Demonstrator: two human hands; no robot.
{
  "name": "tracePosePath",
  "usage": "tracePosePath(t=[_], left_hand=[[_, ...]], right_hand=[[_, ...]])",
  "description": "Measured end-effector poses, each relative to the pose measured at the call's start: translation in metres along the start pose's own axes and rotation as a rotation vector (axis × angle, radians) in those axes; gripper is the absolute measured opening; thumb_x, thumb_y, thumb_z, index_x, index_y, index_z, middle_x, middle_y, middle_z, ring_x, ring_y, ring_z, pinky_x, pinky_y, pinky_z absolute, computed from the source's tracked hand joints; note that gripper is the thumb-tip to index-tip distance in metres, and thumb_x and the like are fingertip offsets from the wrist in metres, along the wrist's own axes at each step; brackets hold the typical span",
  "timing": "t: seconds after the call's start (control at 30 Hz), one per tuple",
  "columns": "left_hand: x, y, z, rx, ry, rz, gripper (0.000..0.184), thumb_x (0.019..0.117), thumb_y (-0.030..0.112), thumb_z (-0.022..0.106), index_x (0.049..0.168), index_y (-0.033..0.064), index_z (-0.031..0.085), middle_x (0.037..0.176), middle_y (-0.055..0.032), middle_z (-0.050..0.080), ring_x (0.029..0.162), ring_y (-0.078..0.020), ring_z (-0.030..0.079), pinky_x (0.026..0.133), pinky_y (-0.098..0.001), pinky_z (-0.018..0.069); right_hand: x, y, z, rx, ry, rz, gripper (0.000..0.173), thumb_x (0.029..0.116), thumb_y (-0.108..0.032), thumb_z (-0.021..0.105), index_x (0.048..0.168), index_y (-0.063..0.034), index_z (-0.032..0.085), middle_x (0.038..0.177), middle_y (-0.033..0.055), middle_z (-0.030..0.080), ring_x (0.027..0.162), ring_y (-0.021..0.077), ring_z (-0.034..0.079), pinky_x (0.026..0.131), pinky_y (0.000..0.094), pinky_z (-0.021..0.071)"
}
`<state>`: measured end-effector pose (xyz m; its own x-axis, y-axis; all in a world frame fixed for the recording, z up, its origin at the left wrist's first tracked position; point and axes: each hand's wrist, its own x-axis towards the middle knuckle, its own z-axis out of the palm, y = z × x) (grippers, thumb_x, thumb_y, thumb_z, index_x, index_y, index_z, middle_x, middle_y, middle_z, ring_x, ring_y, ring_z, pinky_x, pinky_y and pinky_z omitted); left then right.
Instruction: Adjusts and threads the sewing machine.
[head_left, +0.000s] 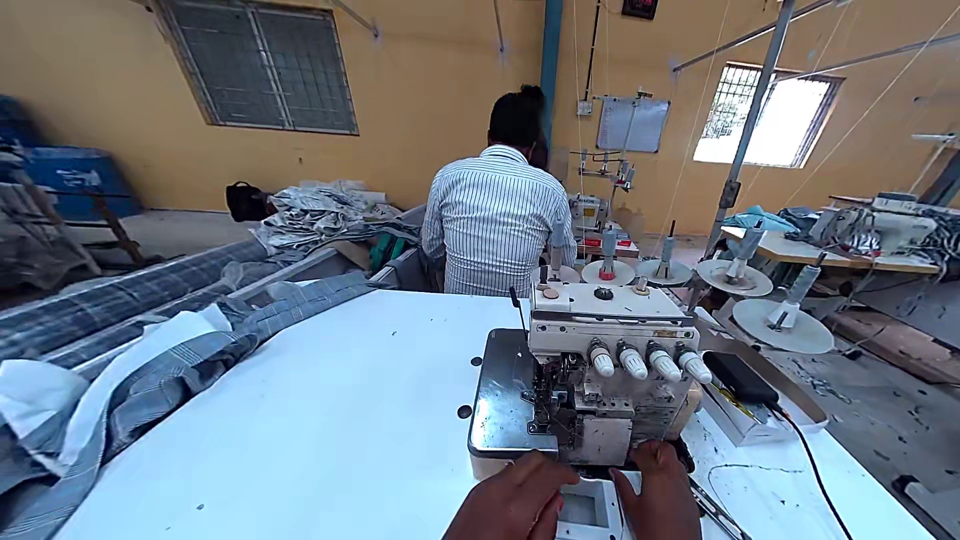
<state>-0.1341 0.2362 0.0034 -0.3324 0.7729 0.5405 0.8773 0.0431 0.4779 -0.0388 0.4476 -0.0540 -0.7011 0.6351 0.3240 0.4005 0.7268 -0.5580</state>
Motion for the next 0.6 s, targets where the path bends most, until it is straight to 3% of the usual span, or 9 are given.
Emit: tracePosePath(t=[0.07, 0.13, 0.27, 0.3, 0.37, 0.4, 0.43, 0.5, 0.6], left_hand=[[0.002, 0.006, 0.003, -0.040, -0.019, -0.017, 0.025, 0.0977, 0.004, 0.059, 0.121, 0.0031, 0.070, 0.114, -0.0175, 0.068, 0.073, -0.0221, 0.067, 0.062, -0.0342, 0.0572], [0.007, 0.009, 0.008, -0.058, -0.014, -0.009, 0.028, 0.0965, 0.001, 0.060, 0.123, 0.0028, 0.069, 0.123, -0.0191, 0.066, 0.076, -0.0227, 0.068, 0.064, -0.0342, 0.0583], [0.020, 0.010, 0.027, -0.034, -0.116, -0.010, 0.047, 0.0946, -0.005, 0.058, 0.140, 0.0045, 0.060, 0.144, -0.0184, 0.058, 0.110, -0.0329, 0.071, 0.081, -0.0468, 0.0617], [0.023, 0.008, 0.034, -0.022, -0.161, -0.001, 0.047, 0.0955, -0.004, 0.056, 0.141, 0.0044, 0.058, 0.142, -0.0189, 0.060, 0.112, -0.0351, 0.070, 0.082, -0.0498, 0.0609], [0.025, 0.000, 0.047, 0.028, -0.163, 0.028, 0.032, 0.0998, 0.001, 0.054, 0.130, 0.0004, 0.064, 0.119, -0.0205, 0.070, 0.103, -0.0365, 0.072, 0.084, -0.0507, 0.0602], [0.025, -0.003, 0.048, 0.046, -0.150, 0.040, 0.025, 0.1011, 0.002, 0.053, 0.121, -0.0015, 0.068, 0.112, -0.0208, 0.071, 0.101, -0.0370, 0.072, 0.087, -0.0507, 0.0597], [0.025, -0.005, 0.046, 0.060, -0.124, 0.055, 0.021, 0.1008, 0.002, 0.054, 0.112, -0.0024, 0.070, 0.105, -0.0204, 0.072, 0.098, -0.0365, 0.073, 0.086, -0.0498, 0.0599], [0.023, -0.007, 0.036, 0.073, -0.057, 0.095, 0.017, 0.0975, 0.001, 0.055, 0.103, -0.0014, 0.072, 0.095, -0.0179, 0.072, 0.089, -0.0337, 0.073, 0.081, -0.0452, 0.0604], [0.013, -0.014, 0.020, 0.055, 0.059, 0.121, 0.019, 0.0989, 0.005, 0.054, 0.103, 0.0028, 0.072, 0.089, -0.0133, 0.069, 0.081, -0.0249, 0.069, 0.076, -0.0336, 0.0582]], right_hand=[[-0.001, 0.003, 0.000, -0.027, 0.045, -0.038, 0.020, 0.0895, -0.011, 0.074, 0.098, 0.0070, 0.075, 0.112, 0.0301, 0.066, 0.107, 0.0491, 0.064, 0.088, 0.0610, 0.0538], [-0.010, 0.003, -0.014, 0.018, 0.040, -0.075, 0.016, 0.0919, -0.008, 0.069, 0.094, 0.0066, 0.076, 0.108, 0.0297, 0.067, 0.101, 0.0485, 0.066, 0.084, 0.0614, 0.0545], [-0.039, -0.022, -0.031, 0.298, -0.102, -0.163, 0.019, 0.0942, -0.012, 0.067, 0.097, 0.0041, 0.076, 0.102, 0.0233, 0.070, 0.082, 0.0320, 0.069, 0.071, 0.0461, 0.0579], [-0.043, -0.028, -0.029, 0.353, -0.091, -0.167, 0.018, 0.0940, -0.012, 0.067, 0.097, 0.0034, 0.076, 0.100, 0.0213, 0.070, 0.077, 0.0276, 0.068, 0.067, 0.0417, 0.0569], [-0.044, -0.025, -0.028, 0.364, -0.045, -0.163, 0.017, 0.0945, -0.013, 0.067, 0.098, 0.0009, 0.077, 0.101, 0.0181, 0.069, 0.076, 0.0226, 0.066, 0.066, 0.0364, 0.0553], [-0.042, -0.015, -0.030, 0.294, -0.011, -0.164, 0.019, 0.0948, -0.015, 0.067, 0.102, -0.0005, 0.077, 0.106, 0.0182, 0.070, 0.084, 0.0254, 0.068, 0.071, 0.0392, 0.0569], [-0.040, -0.001, -0.036, 0.174, 0.013, -0.155, 0.023, 0.0948, -0.018, 0.067, 0.108, -0.0008, 0.076, 0.113, 0.0203, 0.070, 0.097, 0.0334, 0.069, 0.081, 0.0483, 0.0576], [-0.037, 0.028, -0.048, -0.066, 0.036, -0.091, 0.028, 0.0934, -0.015, 0.068, 0.117, -0.0008, 0.074, 0.123, 0.0260, 0.067, 0.112, 0.0497, 0.064, 0.086, 0.0664, 0.0509], [-0.033, 0.071, -0.060, -0.170, 0.031, 0.016, 0.024, 0.0953, -0.003, 0.058, 0.112, -0.0003, 0.075, 0.116, 0.0287, 0.069, 0.108, 0.0564, 0.062, 0.082, 0.0743, 0.0470]])
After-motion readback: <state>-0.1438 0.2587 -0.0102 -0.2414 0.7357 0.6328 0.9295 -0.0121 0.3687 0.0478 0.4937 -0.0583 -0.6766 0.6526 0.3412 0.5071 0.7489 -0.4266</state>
